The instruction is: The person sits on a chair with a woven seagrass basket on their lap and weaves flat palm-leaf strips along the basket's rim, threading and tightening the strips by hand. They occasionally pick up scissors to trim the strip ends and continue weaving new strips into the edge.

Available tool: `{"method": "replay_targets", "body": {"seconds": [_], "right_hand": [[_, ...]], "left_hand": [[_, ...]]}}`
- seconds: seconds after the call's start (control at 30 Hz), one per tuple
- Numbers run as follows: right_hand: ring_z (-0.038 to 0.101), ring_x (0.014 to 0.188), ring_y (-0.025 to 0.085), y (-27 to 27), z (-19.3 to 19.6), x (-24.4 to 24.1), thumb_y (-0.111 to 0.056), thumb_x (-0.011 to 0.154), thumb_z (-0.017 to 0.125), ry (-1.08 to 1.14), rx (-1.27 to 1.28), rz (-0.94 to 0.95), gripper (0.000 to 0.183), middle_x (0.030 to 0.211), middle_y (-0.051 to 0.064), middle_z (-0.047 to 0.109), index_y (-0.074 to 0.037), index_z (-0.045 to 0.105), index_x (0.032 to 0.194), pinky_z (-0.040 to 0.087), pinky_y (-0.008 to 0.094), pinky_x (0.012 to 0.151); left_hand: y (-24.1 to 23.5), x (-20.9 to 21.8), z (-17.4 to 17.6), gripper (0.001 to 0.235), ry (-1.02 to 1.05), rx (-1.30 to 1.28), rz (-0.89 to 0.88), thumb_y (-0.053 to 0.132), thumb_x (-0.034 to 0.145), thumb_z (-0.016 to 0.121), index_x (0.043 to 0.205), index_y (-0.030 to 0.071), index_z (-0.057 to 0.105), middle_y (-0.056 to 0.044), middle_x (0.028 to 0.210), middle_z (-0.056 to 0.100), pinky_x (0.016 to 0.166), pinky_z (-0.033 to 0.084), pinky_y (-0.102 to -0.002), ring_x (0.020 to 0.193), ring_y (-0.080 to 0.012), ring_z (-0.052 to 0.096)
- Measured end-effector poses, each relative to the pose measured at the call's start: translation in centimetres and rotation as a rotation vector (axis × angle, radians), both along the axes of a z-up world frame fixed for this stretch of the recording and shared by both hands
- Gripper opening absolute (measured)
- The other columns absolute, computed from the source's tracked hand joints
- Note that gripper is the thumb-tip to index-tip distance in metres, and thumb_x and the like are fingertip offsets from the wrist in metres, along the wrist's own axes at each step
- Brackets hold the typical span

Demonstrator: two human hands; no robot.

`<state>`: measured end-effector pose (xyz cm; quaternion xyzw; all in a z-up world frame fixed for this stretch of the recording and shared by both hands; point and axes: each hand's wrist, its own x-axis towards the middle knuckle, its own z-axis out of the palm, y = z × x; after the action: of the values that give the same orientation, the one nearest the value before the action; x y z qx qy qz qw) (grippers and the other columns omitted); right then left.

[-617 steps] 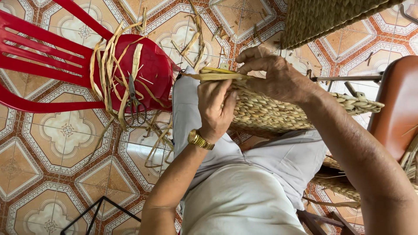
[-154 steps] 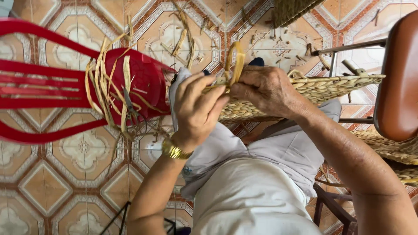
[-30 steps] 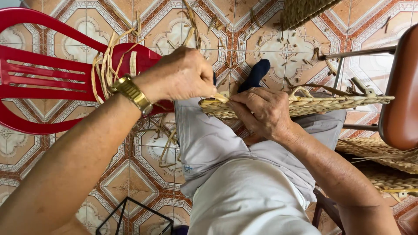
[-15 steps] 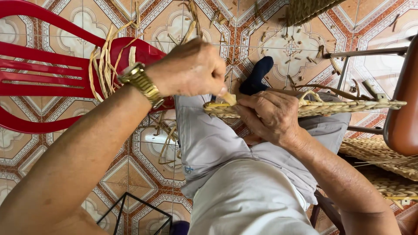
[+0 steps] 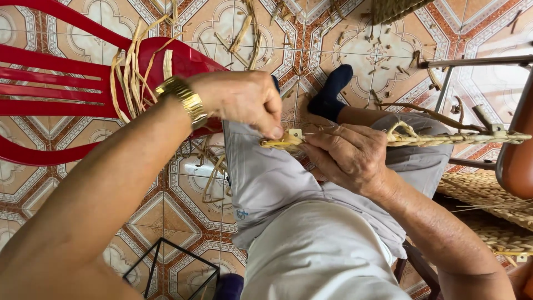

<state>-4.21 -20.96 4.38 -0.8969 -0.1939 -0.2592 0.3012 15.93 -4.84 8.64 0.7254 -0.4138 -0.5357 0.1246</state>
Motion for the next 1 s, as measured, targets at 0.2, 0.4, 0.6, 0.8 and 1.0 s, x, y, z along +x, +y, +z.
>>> {"method": "replay_targets", "body": {"seconds": [0.2,0.4,0.6,0.8,1.0], "right_hand": [[0.071,0.067,0.021,-2.3,1.9,-0.1,-0.011,0.094,0.075,0.41,0.173,-0.044,0.011,0.079,0.008,0.073,-0.001,0.073,0.1,0.056,0.034,0.06],[0.076,0.072,0.012,-5.6,4.2,2.8,-0.018,0.096,0.068,0.916,0.318,0.038,0.018,0.086,0.004,0.081,-0.006,0.078,0.105,0.061,0.028,0.064],[0.076,0.081,0.012,-6.1,3.0,4.4,-0.02,0.09,0.073,0.996,0.337,0.097,0.024,0.094,0.005,0.082,-0.01,0.08,0.11,0.062,0.027,0.071],[0.076,0.079,0.012,-6.3,3.2,5.3,-0.021,0.087,0.076,1.037,0.26,0.222,0.021,0.088,0.004,0.081,-0.009,0.08,0.103,0.061,0.029,0.069],[0.072,0.084,0.015,-6.3,2.8,5.5,-0.019,0.088,0.075,1.03,0.287,0.293,0.017,0.09,0.005,0.075,-0.007,0.079,0.098,0.057,0.032,0.072]], "left_hand": [[-1.2,-2.0,-5.5,0.011,0.158,-0.517,-0.049,0.013,0.083,0.079,0.093,0.011,0.081,0.0,0.084,0.079,0.076,0.055,-0.029,0.081,-0.0121,0.069],[-2.4,-3.0,-8.5,0.02,0.222,-0.934,0.064,0.001,0.081,0.074,0.098,0.01,0.08,-0.003,0.111,0.077,0.099,0.054,-0.031,0.109,-0.0157,0.067],[-3.2,-3.3,-9.7,0.016,0.35,-0.836,0.202,0.008,0.085,0.083,0.1,0.009,0.078,-0.003,0.111,0.077,0.095,0.058,-0.029,0.105,-0.0133,0.07],[-3.0,-4.3,-10.7,0.012,0.451,-0.915,0.295,0.009,0.083,0.086,0.092,0.007,0.078,-0.003,0.109,0.074,0.089,0.058,-0.028,0.1,-0.0126,0.07],[-3.1,-4.7,-11.8,0.012,0.348,-0.931,0.362,0.008,0.081,0.087,0.088,0.005,0.077,-0.003,0.098,0.071,0.083,0.056,-0.028,0.092,-0.0115,0.068]]}}
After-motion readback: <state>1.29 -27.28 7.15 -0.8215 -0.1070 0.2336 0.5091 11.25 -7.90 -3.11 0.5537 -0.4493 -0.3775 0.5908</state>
